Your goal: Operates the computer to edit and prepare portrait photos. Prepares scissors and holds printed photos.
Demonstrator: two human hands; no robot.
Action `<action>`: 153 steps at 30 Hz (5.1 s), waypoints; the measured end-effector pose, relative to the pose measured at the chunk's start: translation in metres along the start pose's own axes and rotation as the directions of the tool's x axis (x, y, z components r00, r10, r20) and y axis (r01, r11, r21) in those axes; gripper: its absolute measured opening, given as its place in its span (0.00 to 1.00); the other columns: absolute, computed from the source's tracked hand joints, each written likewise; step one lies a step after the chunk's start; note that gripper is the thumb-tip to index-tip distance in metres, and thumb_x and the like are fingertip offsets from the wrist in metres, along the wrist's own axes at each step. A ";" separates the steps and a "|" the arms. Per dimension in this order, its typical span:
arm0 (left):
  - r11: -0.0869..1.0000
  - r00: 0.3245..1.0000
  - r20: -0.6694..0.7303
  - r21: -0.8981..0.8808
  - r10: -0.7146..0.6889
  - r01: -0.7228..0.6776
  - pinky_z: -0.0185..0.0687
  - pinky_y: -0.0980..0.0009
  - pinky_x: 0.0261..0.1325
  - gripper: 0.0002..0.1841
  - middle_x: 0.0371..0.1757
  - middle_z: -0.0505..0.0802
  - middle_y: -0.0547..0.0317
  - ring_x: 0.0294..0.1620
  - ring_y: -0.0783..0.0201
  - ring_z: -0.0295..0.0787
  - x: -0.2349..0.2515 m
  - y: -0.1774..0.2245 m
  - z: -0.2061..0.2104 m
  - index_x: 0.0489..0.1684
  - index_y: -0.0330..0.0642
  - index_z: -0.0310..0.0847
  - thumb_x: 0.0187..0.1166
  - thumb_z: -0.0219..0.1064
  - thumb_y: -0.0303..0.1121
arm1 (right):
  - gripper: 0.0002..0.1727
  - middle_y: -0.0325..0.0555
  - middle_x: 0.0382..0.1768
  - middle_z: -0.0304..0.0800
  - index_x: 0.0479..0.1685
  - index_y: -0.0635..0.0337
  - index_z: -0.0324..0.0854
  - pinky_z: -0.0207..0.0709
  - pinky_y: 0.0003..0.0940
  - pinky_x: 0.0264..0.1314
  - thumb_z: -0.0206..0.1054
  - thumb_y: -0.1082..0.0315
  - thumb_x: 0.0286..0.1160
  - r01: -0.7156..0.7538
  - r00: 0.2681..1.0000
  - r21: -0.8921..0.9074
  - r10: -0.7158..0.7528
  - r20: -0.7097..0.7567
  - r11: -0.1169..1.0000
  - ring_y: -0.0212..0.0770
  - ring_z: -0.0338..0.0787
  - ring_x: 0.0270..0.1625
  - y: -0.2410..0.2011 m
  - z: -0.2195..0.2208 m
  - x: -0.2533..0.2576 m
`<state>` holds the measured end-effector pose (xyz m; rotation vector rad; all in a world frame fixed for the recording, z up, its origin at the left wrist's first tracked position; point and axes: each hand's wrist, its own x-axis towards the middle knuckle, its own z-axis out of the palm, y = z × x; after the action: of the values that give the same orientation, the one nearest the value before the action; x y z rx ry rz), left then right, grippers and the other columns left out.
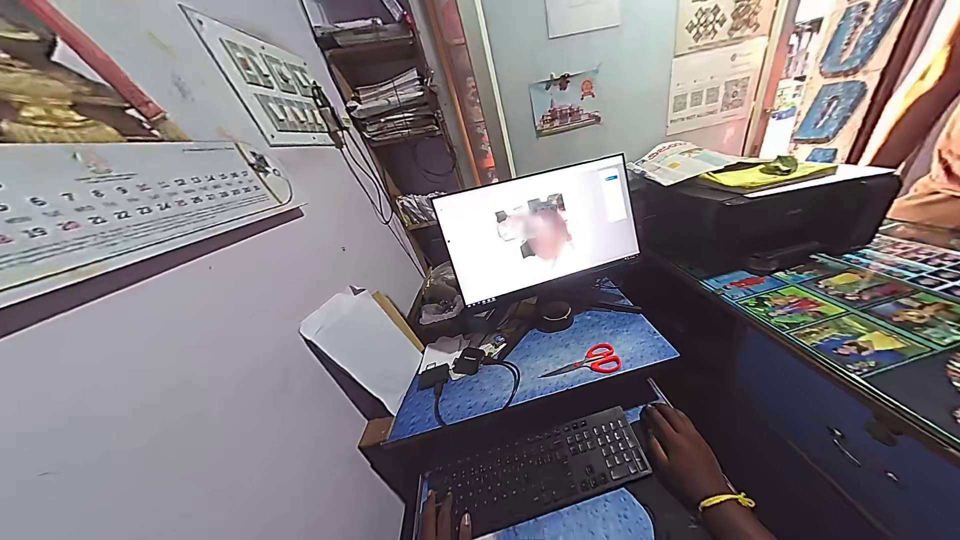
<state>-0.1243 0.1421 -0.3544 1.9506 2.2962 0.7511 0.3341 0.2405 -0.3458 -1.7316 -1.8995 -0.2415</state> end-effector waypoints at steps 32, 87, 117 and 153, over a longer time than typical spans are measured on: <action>0.972 0.990 -0.085 0.198 -0.115 0.130 0.73 0.35 0.66 0.29 0.90 0.69 0.49 0.74 0.35 0.79 0.008 0.030 0.005 0.74 0.58 0.84 0.86 0.47 0.58 | 0.36 0.50 0.72 0.86 0.68 0.48 0.86 0.75 0.58 0.74 0.51 0.37 0.71 0.031 0.999 -0.030 -0.031 -0.016 0.999 0.59 0.83 0.74 -0.002 -0.007 -0.002; 0.974 0.985 -0.160 0.205 -0.069 0.102 0.77 0.38 0.62 0.30 0.90 0.69 0.47 0.67 0.35 0.84 -0.005 0.026 0.012 0.76 0.48 0.80 0.85 0.49 0.55 | 0.27 0.43 0.76 0.82 0.69 0.42 0.86 0.76 0.48 0.78 0.60 0.52 0.68 0.033 0.995 0.038 -0.036 0.091 0.999 0.46 0.80 0.79 -0.003 -0.005 -0.002; 0.991 0.999 -0.026 0.133 0.031 -0.027 0.46 0.37 0.90 0.32 0.92 0.62 0.40 0.93 0.38 0.53 0.003 0.010 0.020 0.88 0.51 0.68 0.89 0.43 0.55 | 0.26 0.43 0.74 0.83 0.68 0.42 0.87 0.76 0.47 0.78 0.60 0.53 0.69 0.044 0.996 0.030 -0.046 0.079 0.999 0.46 0.80 0.79 -0.004 -0.008 -0.001; 0.980 0.997 -0.081 0.198 0.005 0.011 0.48 0.44 0.91 0.40 0.93 0.63 0.56 0.94 0.51 0.54 0.007 0.002 0.035 0.93 0.50 0.59 0.87 0.34 0.63 | 0.26 0.45 0.71 0.86 0.63 0.47 0.88 0.76 0.49 0.77 0.57 0.52 0.67 0.103 0.993 0.079 -0.107 0.042 0.992 0.48 0.82 0.76 -0.005 -0.009 -0.003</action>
<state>-0.1128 0.1600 -0.3825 2.0298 2.5102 0.6347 0.3318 0.2328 -0.3388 -1.6028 -2.0094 -0.1670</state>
